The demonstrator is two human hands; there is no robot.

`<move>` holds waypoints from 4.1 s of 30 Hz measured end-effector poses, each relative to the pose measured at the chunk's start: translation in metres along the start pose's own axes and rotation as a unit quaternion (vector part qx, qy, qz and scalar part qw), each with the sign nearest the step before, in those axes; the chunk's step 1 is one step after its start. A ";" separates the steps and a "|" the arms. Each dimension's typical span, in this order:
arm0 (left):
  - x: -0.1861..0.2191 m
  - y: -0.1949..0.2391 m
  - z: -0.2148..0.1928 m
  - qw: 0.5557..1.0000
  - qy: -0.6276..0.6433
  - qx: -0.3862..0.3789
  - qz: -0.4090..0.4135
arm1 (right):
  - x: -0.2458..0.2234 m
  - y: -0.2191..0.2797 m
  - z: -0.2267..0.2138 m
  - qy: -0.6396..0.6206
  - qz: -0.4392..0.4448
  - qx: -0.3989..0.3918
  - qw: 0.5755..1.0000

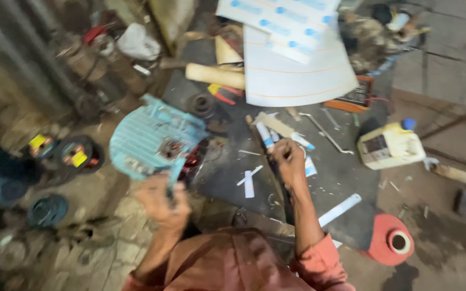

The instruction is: The person works on a light-blue electric motor stator, arranging copper windings by hand, inserting white insulating strips into the slots, and using a hammer and metal bar to tap the stator body. The person repeatedly adjusts the windings and insulating pieces throughout the clip.

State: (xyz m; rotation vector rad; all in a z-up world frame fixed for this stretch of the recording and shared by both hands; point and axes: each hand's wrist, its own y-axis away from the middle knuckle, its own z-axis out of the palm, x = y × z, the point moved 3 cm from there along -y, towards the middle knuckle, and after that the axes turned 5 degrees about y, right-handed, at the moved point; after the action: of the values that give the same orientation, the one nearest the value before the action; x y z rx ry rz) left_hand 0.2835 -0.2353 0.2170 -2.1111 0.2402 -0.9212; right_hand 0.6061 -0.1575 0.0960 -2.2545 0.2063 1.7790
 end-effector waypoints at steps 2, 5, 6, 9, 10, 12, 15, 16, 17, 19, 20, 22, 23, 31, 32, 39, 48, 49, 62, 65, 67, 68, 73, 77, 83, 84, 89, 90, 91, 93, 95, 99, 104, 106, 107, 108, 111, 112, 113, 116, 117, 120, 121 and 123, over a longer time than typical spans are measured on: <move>0.022 0.009 0.015 0.994 0.078 -0.078 0.020 | -0.024 0.029 0.034 -0.125 0.057 -0.101 0.985; 0.025 0.020 0.040 0.936 0.211 -0.142 -0.242 | -0.056 0.065 0.075 -0.164 0.063 -0.187 0.967; 0.023 0.021 0.041 0.919 0.239 -0.131 -0.286 | -0.065 0.073 0.082 -0.163 0.067 -0.201 0.964; 0.006 0.019 0.040 0.869 0.298 -0.111 -0.379 | -0.084 0.088 0.097 -0.184 0.090 -0.257 0.944; 0.001 0.021 0.037 0.862 0.294 -0.118 -0.395 | -0.087 0.092 0.102 -0.195 0.103 -0.274 0.936; -0.006 0.026 0.033 0.857 0.315 -0.127 -0.388 | -0.091 0.092 0.110 -0.158 0.058 -0.276 0.946; -0.008 0.032 0.032 0.834 0.398 -0.140 -0.356 | -0.089 0.095 0.113 -0.190 0.061 -0.292 0.935; -0.010 0.034 0.031 0.813 0.425 -0.145 -0.371 | -0.087 0.093 0.113 -0.216 0.072 -0.300 0.926; -0.012 0.035 0.030 0.790 0.452 -0.150 -0.386 | -0.085 0.094 0.112 -0.242 0.112 -0.318 0.910; -0.014 0.034 0.023 0.772 0.492 -0.159 -0.370 | -0.081 0.092 0.110 -0.294 0.189 -0.356 0.867; -0.014 0.037 0.020 0.761 0.512 -0.163 -0.365 | -0.080 0.095 0.107 -0.309 0.204 -0.377 0.849; -0.017 0.041 0.017 0.767 0.498 -0.167 -0.368 | -0.079 0.098 0.106 -0.340 0.233 -0.417 0.810; -0.017 0.044 0.017 0.770 0.491 -0.169 -0.370 | -0.079 0.099 0.105 -0.307 0.204 -0.411 0.834; -0.020 0.064 0.022 0.790 0.440 -0.118 -0.410 | -0.095 0.106 0.101 -0.018 -0.049 -0.301 0.952; -0.021 0.068 0.023 0.784 0.438 -0.111 -0.425 | -0.094 0.107 0.101 -0.033 -0.050 -0.304 0.951; -0.018 0.080 0.030 0.708 0.564 -0.041 -0.423 | -0.095 0.115 0.108 -0.070 -0.063 -0.271 0.958; -0.010 0.061 0.017 0.778 0.452 -0.114 -0.421 | -0.112 0.112 0.093 0.049 -0.147 -0.239 0.959; -0.008 0.062 0.017 0.771 0.461 -0.113 -0.424 | -0.111 0.113 0.092 0.042 -0.148 -0.243 0.958; -0.010 0.067 0.010 0.739 0.531 -0.059 -0.411 | -0.120 0.123 0.092 0.074 -0.179 -0.231 0.953; -0.009 0.071 0.009 0.758 0.491 -0.117 -0.413 | -0.115 0.127 0.092 0.067 -0.124 -0.244 0.959; -0.011 0.069 0.008 0.765 0.483 -0.125 -0.406 | -0.115 0.129 0.095 0.054 -0.142 -0.236 0.960; -0.013 0.069 0.008 0.769 0.480 -0.131 -0.402 | -0.113 0.130 0.097 0.046 -0.137 -0.241 0.960; -0.025 0.067 0.003 0.756 0.471 -0.169 -0.423 | -0.104 0.141 0.106 0.058 -0.054 -0.228 0.970; -0.033 0.053 -0.004 0.756 0.477 -0.197 -0.404 | -0.109 0.140 0.109 0.083 -0.064 -0.217 0.971; -0.021 0.057 0.003 0.787 0.433 -0.174 -0.403 | -0.118 0.141 0.108 0.018 -0.169 -0.234 0.957; -0.019 0.061 0.007 0.805 0.399 -0.170 -0.404 | -0.114 0.137 0.110 0.026 -0.158 -0.247 0.956; -0.013 0.079 0.026 0.907 0.174 -0.139 -0.358 | -0.079 0.094 0.128 0.097 -0.084 -0.284 0.950; -0.012 0.081 0.031 0.921 0.165 -0.142 -0.324 | -0.073 0.084 0.135 0.097 -0.118 -0.290 0.945; -0.014 0.082 0.036 0.933 0.155 -0.144 -0.290 | -0.066 0.074 0.142 0.098 -0.151 -0.295 0.938; -0.019 0.093 0.046 0.915 0.149 -0.171 -0.335 | -0.049 0.061 0.161 0.105 -0.159 -0.309 0.932; -0.031 0.105 0.062 0.837 0.162 -0.215 -0.476 | -0.033 0.054 0.176 0.117 -0.166 -0.309 0.929; -0.048 0.104 0.084 0.859 0.167 -0.168 -0.453 | -0.013 0.042 0.197 0.090 -0.189 -0.299 0.931; -0.064 0.115 0.101 0.859 0.141 -0.168 -0.462 | -0.006 0.041 0.197 0.069 -0.195 -0.301 0.931; -0.067 0.119 0.104 0.868 0.148 -0.156 -0.448 | -0.017 0.041 0.194 0.073 -0.228 -0.283 0.929; -0.070 0.119 0.106 0.872 0.152 -0.150 -0.440 | -0.023 0.041 0.192 0.069 -0.223 -0.281 0.931; -0.074 0.120 0.109 0.862 0.167 -0.151 -0.454 | -0.029 0.043 0.190 0.066 -0.216 -0.280 0.933; -0.088 0.122 0.115 0.833 0.211 -0.151 -0.489 | -0.038 0.047 0.189 0.121 -0.107 -0.327 0.931; -0.092 0.123 0.117 0.826 0.226 -0.151 -0.495 | -0.037 0.049 0.188 0.151 -0.054 -0.348 0.924; -0.095 0.124 0.119 0.818 0.241 -0.150 -0.500 | -0.039 0.050 0.186 0.141 -0.073 -0.340 0.927; -0.099 0.122 0.122 0.805 0.266 -0.134 -0.513 | -0.039 0.044 0.190 0.098 -0.140 -0.318 0.933; -0.100 0.120 0.122 0.804 0.261 -0.133 -0.518 | -0.036 0.042 0.193 0.079 -0.167 -0.313 0.932; -0.099 0.121 0.123 0.801 0.255 -0.126 -0.527 | -0.014 0.035 0.203 0.047 -0.220 -0.307 0.925; -0.098 0.121 0.123 0.804 0.260 -0.119 -0.522 | -0.007 0.031 0.207 0.040 -0.235 -0.306 0.922; -0.100 0.120 0.124 0.794 0.275 -0.109 -0.531 | 0.006 0.022 0.214 0.004 -0.252 -0.324 0.912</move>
State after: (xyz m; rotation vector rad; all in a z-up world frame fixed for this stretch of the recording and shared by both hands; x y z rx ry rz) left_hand 0.3129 -0.1952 0.0239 -2.0534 -0.6813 -2.2546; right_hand 0.4022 -0.1164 0.0415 -2.3877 -1.0189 1.6908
